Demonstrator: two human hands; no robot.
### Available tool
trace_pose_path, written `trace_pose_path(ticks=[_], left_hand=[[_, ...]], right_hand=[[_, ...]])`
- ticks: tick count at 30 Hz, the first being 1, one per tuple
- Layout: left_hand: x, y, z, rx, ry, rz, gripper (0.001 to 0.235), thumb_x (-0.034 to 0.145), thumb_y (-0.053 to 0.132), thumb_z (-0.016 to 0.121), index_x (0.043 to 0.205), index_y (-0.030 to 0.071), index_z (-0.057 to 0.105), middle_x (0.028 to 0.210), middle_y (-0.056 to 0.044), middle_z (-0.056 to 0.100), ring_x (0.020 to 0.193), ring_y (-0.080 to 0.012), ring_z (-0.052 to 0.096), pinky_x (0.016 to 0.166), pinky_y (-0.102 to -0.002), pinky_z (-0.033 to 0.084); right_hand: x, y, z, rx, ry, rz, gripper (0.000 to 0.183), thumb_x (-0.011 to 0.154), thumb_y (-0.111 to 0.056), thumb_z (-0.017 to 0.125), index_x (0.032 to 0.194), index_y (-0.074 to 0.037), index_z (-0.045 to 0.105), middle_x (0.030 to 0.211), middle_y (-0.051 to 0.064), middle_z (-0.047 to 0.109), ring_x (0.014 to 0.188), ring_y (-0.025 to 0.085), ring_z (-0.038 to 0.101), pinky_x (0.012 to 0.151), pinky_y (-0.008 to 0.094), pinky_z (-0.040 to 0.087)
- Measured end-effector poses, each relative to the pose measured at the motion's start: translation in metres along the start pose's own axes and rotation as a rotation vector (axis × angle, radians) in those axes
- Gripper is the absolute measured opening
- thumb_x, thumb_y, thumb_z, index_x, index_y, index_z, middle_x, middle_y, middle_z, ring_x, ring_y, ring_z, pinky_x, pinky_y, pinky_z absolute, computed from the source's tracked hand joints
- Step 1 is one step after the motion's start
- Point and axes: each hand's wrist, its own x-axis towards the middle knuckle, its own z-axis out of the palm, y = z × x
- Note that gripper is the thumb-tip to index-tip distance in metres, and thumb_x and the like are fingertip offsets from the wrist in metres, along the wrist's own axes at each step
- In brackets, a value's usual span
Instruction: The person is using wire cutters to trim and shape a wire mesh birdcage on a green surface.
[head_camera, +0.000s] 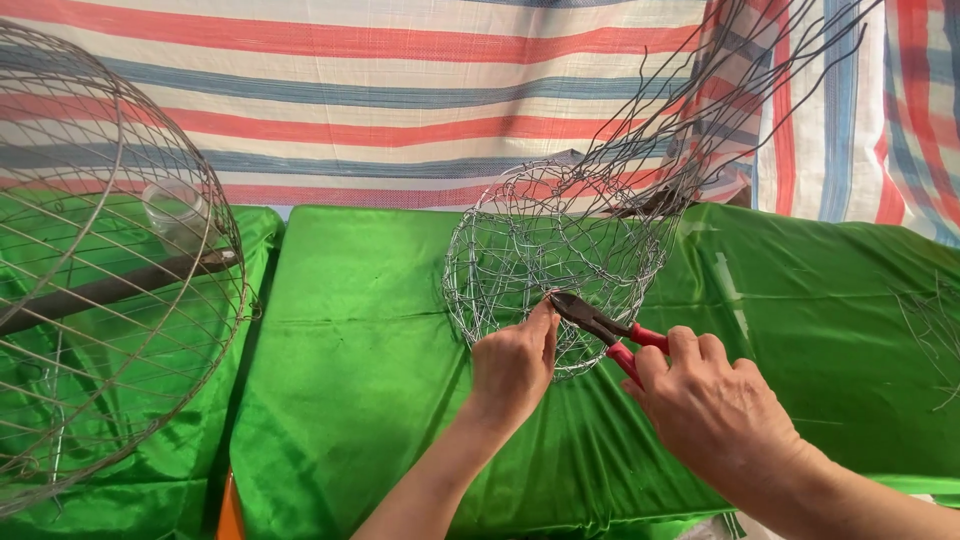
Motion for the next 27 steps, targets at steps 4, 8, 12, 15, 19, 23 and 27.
trace_pose_path(ticks=[4, 8, 12, 15, 19, 23, 27], left_hand=[[0.002, 0.0, 0.001, -0.039, -0.029, 0.019, 0.028, 0.105, 0.015, 0.055, 0.125, -0.001, 0.067, 0.046, 0.006, 0.051, 0.033, -0.006, 0.046, 0.028, -0.022, 0.037], [0.007, -0.002, 0.0, -0.046, -0.035, -0.005, 0.029, 0.103, 0.013, 0.057, 0.127, -0.001, 0.064, 0.048, 0.004, 0.054, 0.034, -0.008, 0.05, 0.029, -0.024, 0.041], [0.011, -0.009, -0.005, -0.049, -0.026, -0.025, 0.03, 0.101, 0.012, 0.059, 0.128, 0.0, 0.066, 0.048, 0.004, 0.055, 0.034, -0.0077, 0.048, 0.029, -0.025, 0.038], [0.009, -0.01, -0.006, -0.067, -0.02, -0.028, 0.03, 0.102, 0.014, 0.059, 0.124, -0.004, 0.067, 0.049, 0.003, 0.056, 0.034, -0.007, 0.046, 0.028, -0.023, 0.034], [0.009, -0.009, -0.008, -0.091, 0.038, -0.015, 0.027, 0.103, 0.017, 0.059, 0.119, -0.002, 0.07, 0.048, 0.005, 0.056, 0.033, -0.0049, 0.045, 0.028, -0.02, 0.031], [0.01, -0.007, -0.01, -0.126, 0.068, -0.006, 0.031, 0.102, 0.021, 0.064, 0.12, -0.002, 0.07, 0.052, 0.005, 0.061, 0.035, -0.0044, 0.046, 0.029, -0.021, 0.032], [0.009, -0.006, -0.012, -0.132, 0.07, -0.02, 0.034, 0.101, 0.025, 0.062, 0.12, -0.002, 0.068, 0.06, 0.001, 0.068, 0.038, -0.0086, 0.054, 0.03, -0.025, 0.038]], right_hand=[[0.0, -0.006, -0.015, -0.212, 0.229, -0.012, 0.042, 0.108, -0.053, 0.046, 0.083, -0.021, 0.056, 0.082, 0.002, 0.054, 0.064, 0.018, 0.059, 0.041, 0.036, 0.05], [0.004, -0.002, -0.02, -0.363, 0.385, -0.046, 0.049, 0.114, -0.049, 0.049, 0.075, -0.018, 0.051, 0.083, 0.005, 0.053, 0.064, 0.018, 0.053, 0.047, 0.032, 0.04], [0.007, 0.008, -0.01, 0.362, -0.171, -0.001, 0.04, 0.097, -0.056, 0.057, 0.097, -0.017, 0.061, 0.103, 0.006, 0.064, 0.086, 0.031, 0.068, 0.058, 0.048, 0.064], [0.013, 0.014, -0.018, 0.426, -0.24, 0.039, 0.04, 0.096, -0.057, 0.057, 0.096, -0.018, 0.063, 0.111, 0.007, 0.065, 0.093, 0.032, 0.068, 0.06, 0.052, 0.064], [0.019, 0.033, -0.021, 0.549, -0.336, 0.066, 0.039, 0.094, -0.058, 0.058, 0.089, -0.02, 0.065, 0.124, 0.002, 0.065, 0.106, 0.027, 0.067, 0.08, 0.048, 0.061], [0.029, 0.042, -0.027, 0.59, -0.353, -0.022, 0.042, 0.096, -0.06, 0.053, 0.085, -0.021, 0.065, 0.117, 0.002, 0.071, 0.094, 0.028, 0.071, 0.086, 0.047, 0.057], [0.042, 0.04, -0.047, 0.581, -0.544, 0.025, 0.041, 0.098, -0.061, 0.05, 0.086, -0.024, 0.064, 0.097, -0.003, 0.071, 0.087, 0.022, 0.071, 0.081, 0.04, 0.054]])
